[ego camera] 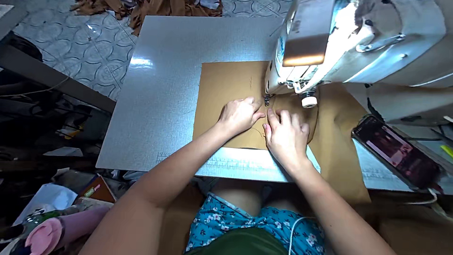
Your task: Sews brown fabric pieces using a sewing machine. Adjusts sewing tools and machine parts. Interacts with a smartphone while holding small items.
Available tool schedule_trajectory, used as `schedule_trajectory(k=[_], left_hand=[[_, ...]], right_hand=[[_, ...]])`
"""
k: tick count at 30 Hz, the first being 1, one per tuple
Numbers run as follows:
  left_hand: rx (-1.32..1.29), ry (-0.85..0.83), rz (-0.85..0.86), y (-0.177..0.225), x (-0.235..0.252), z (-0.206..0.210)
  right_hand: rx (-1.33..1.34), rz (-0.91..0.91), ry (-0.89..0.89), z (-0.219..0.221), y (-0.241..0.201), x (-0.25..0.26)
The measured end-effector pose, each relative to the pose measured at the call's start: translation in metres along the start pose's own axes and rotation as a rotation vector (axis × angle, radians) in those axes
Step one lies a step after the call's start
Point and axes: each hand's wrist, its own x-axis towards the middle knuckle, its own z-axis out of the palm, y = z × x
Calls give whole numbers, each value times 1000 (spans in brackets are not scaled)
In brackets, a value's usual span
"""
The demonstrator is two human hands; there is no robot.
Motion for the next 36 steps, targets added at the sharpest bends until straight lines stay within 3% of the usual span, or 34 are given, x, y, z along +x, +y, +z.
schedule_trajectory(k=[8,26,31,36], left_hand=[[1,29,79,-6,6,3],[39,74,3,1,2,4],[41,80,50,-1,3,5],[35,68,66,-1,5,5]], right_hand=[[-38,54,10,2,-6,0],[40,-1,-9,-5,5,0],[32,12,-4,-7,3,-1],[67,49,-90,-15,5,5]])
